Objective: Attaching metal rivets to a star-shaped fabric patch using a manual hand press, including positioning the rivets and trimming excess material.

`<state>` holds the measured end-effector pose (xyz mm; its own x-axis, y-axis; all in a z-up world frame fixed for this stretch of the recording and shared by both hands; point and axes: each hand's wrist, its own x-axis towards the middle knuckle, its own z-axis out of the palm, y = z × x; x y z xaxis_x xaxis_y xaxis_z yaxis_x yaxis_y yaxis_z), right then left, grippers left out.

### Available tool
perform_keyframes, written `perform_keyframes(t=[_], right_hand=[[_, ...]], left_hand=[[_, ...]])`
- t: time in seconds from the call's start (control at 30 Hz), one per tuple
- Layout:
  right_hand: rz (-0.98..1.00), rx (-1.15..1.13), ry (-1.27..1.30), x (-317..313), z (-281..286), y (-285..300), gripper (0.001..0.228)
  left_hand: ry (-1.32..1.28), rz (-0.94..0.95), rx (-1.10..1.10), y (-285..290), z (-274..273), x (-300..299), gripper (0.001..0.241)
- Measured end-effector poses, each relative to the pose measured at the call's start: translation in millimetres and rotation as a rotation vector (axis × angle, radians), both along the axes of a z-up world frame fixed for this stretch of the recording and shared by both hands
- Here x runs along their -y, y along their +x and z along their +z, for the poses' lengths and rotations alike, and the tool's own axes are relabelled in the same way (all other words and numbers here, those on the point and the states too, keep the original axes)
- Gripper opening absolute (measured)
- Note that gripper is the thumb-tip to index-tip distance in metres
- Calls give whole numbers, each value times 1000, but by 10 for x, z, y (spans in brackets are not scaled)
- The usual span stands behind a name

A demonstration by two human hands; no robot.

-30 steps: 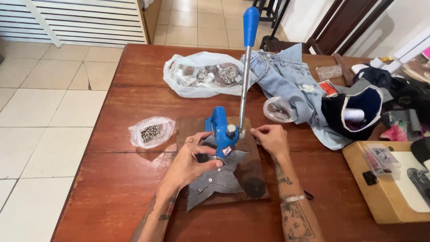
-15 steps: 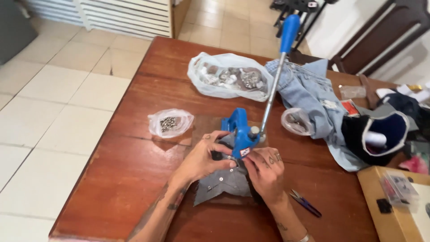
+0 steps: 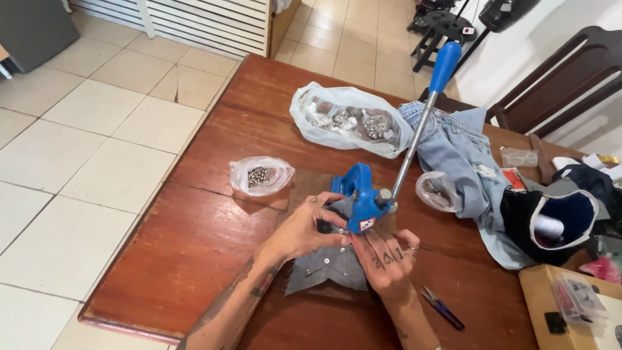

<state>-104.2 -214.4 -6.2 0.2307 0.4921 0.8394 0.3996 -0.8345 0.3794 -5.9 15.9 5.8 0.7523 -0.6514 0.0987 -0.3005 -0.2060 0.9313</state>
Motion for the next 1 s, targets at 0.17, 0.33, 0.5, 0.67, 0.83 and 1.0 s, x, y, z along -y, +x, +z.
perform_keyframes(t=[0.17, 0.33, 0.5, 0.67, 0.83, 1.0], right_hand=[[85, -248, 97, 117, -13, 20, 22], [228, -741, 561, 254, -66, 104, 11], [355, -869, 655, 368, 37, 260, 8], [449, -977, 621, 354, 238, 303, 12], [494, -998, 590, 484, 110, 384, 15], [511, -977, 568, 529, 41, 442, 15]], left_hand=[[4, -13, 10, 3, -47, 7, 30], [-5, -21, 34, 22, -20, 6, 28], [-123, -37, 101, 2, -16, -58, 42], [-110, -48, 93, 29, -45, -54, 41], [-125, -42, 96, -5, -15, -64, 41], [-109, -47, 105, -4, 14, -76, 39]])
